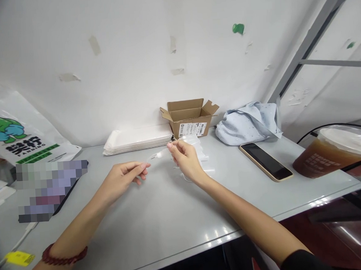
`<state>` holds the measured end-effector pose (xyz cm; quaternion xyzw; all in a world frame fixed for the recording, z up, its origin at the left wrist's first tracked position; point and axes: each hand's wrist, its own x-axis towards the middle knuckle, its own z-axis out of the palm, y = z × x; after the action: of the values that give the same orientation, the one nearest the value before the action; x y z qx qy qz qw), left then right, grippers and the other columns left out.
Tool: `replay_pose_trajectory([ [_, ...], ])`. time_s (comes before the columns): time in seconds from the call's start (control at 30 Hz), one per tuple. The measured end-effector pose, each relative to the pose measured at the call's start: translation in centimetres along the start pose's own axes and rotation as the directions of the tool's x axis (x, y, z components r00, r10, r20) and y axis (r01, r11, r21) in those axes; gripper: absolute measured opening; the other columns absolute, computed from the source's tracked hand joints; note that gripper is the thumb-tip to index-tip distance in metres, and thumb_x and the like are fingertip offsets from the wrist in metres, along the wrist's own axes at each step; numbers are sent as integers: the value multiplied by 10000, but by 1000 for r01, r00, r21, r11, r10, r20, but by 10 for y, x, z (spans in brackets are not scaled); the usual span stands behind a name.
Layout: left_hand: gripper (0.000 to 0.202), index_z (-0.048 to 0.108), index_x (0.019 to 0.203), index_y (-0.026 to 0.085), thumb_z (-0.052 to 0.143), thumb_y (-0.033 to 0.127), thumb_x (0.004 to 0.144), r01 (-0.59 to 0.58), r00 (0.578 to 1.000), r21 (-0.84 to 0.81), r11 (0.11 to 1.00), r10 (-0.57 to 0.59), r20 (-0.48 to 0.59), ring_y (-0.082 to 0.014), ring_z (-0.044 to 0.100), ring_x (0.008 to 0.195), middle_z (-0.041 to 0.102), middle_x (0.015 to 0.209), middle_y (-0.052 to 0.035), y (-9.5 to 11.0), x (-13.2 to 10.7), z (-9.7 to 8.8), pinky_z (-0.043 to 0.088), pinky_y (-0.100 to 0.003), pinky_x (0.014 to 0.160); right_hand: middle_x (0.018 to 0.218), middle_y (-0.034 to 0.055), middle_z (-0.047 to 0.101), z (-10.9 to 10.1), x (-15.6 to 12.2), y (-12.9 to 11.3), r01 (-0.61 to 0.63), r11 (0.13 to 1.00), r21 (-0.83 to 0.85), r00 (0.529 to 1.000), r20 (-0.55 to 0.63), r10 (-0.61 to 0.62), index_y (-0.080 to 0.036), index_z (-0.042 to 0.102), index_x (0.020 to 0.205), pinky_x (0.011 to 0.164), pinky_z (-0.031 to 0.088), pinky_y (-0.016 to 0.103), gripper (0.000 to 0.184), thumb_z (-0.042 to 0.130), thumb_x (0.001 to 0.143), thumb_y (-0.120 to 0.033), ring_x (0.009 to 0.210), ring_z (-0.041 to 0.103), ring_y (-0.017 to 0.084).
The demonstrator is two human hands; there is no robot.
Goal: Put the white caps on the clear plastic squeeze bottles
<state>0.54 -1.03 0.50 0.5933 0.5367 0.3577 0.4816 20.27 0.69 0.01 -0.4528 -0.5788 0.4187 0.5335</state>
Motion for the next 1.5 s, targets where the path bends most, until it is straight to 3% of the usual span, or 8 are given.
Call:
replay_pose_trajectory([
  [0.1,304,729,866,169,657,435,737,35,999,-54,998,-35,-1,-124,538,623,618,697,-15,-1,-1,1,444,-267,615,526,-60,425,1,-1,0,-6,1000,27,1000,24,5,-160,545,774,458,308,222,281,537,842,-432,454,385,73],
  [0.3,297,730,899,172,668,419,747,38,997,-224,974,-21,79,-133,539,688,609,771,-29,-3,-2,3,438,-250,588,531,-57,442,3,-5,-2,-2,1000,22,998,59,1,-162,546,779,464,318,222,285,532,850,-437,455,399,72],
  [0.9,282,715,894,172,626,411,775,-13,998,-163,987,24,64,-136,543,669,621,774,-30,0,-4,3,441,-257,596,528,-59,412,2,-5,-2,-23,1000,9,999,45,23,-163,551,762,439,292,219,319,556,827,-475,452,367,72],
  [1.13,282,651,666,157,612,414,776,-25,997,-138,990,35,66,-109,507,580,620,738,-23,1,-4,3,430,-265,599,528,-58,405,2,-3,0,-30,1000,6,998,62,30,-164,528,719,441,287,218,321,556,829,-464,454,363,71],
  [1.5,293,583,612,168,588,401,789,-46,996,-145,988,56,71,-115,486,572,541,619,14,0,-5,5,422,-270,616,514,-62,407,2,-3,-3,-67,996,53,996,66,64,-165,510,686,442,287,226,359,571,799,-500,441,353,68],
])
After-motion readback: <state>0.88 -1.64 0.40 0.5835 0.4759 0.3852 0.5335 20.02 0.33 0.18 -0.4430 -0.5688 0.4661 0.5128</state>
